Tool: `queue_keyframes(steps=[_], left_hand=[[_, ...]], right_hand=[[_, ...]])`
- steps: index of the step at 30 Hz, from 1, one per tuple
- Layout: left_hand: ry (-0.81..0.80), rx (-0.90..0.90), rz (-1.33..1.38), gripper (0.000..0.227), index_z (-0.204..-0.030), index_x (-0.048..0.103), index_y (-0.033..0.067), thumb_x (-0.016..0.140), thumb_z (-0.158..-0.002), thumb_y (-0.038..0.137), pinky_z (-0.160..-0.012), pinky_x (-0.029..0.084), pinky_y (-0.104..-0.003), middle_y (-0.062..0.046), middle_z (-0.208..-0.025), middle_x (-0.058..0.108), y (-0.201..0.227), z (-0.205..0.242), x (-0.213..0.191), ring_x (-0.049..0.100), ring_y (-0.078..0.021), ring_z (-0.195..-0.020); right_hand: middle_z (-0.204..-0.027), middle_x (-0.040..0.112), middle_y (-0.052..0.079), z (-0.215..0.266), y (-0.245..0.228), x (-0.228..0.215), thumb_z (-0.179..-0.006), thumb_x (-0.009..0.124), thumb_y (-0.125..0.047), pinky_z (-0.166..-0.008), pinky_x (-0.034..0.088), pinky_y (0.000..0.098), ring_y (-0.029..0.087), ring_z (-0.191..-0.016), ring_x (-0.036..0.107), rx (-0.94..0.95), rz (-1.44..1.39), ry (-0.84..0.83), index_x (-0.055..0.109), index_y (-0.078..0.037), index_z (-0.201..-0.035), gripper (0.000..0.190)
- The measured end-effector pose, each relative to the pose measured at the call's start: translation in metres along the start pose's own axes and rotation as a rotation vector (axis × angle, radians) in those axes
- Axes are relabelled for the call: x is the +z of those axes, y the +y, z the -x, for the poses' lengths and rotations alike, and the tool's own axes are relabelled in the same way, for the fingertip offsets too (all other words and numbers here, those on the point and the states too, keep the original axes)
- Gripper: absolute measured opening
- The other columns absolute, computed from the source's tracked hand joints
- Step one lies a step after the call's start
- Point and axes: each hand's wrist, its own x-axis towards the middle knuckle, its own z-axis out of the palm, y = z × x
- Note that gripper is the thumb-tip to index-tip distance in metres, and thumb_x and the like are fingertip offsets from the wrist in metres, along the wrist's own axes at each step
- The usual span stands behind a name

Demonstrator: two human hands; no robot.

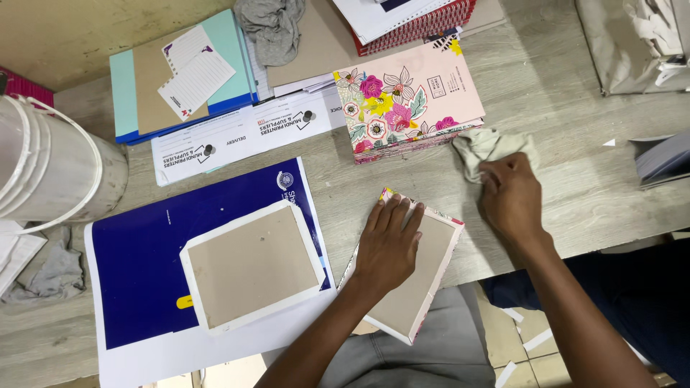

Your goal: The person applies glue to the spine of a notebook using a brush, then wipes the edges with a cloth. They fold the cover edges over the spine and press them down to secure the binding. The process is repeated for multiple notebooks.

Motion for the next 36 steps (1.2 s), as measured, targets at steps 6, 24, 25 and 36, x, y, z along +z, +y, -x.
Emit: queue_keyframes(steps=[6,24,25,36], left_hand=[[0.157,0.040,-0.021,0.027,-0.115,0.069,0.0033,0.058,-0.107,0.027,-0.119,0.042,-0.059,-0.015,-0.110,0.063,-0.008,0.006,0.026,0.063,-0.0387,-0.123],[0.469,0.059,-0.118,0.018,-0.094,0.072,0.0020,0.071,-0.097,0.020,-0.097,0.060,-0.052,-0.012,-0.089,0.057,-0.005,0.004,0.007,0.065,-0.0320,-0.097],[0.478,0.047,-0.141,0.018,-0.093,0.072,0.0024,0.071,-0.097,0.021,-0.096,0.061,-0.052,-0.012,-0.089,0.057,-0.002,0.004,0.008,0.065,-0.0319,-0.096],[0.452,0.039,-0.177,0.027,-0.106,0.075,-0.0025,0.070,-0.098,0.022,-0.102,0.061,-0.048,-0.014,-0.094,0.062,-0.001,0.006,0.016,0.069,-0.0314,-0.102]], right_hand=[[-0.096,0.076,0.011,-0.026,-0.125,-0.005,-0.090,0.077,-0.001,-0.083,0.063,0.0433,0.037,-0.093,0.078,-0.122,-0.518,-0.390,0.085,-0.015,-0.103,0.020],[-0.075,0.071,0.010,-0.055,-0.153,0.027,-0.094,0.074,-0.012,-0.066,0.059,0.0404,0.031,-0.071,0.072,-0.242,-0.231,-0.444,0.081,-0.013,-0.084,0.011],[-0.076,0.071,0.012,-0.052,-0.149,0.020,-0.094,0.074,-0.012,-0.066,0.059,0.0405,0.032,-0.071,0.073,-0.212,-0.253,-0.483,0.081,-0.012,-0.086,0.012],[-0.081,0.077,0.015,-0.017,-0.104,0.001,-0.089,0.078,-0.018,-0.069,0.060,0.0496,0.040,-0.082,0.075,-0.020,-0.188,-0.546,0.082,-0.011,-0.087,0.008]])
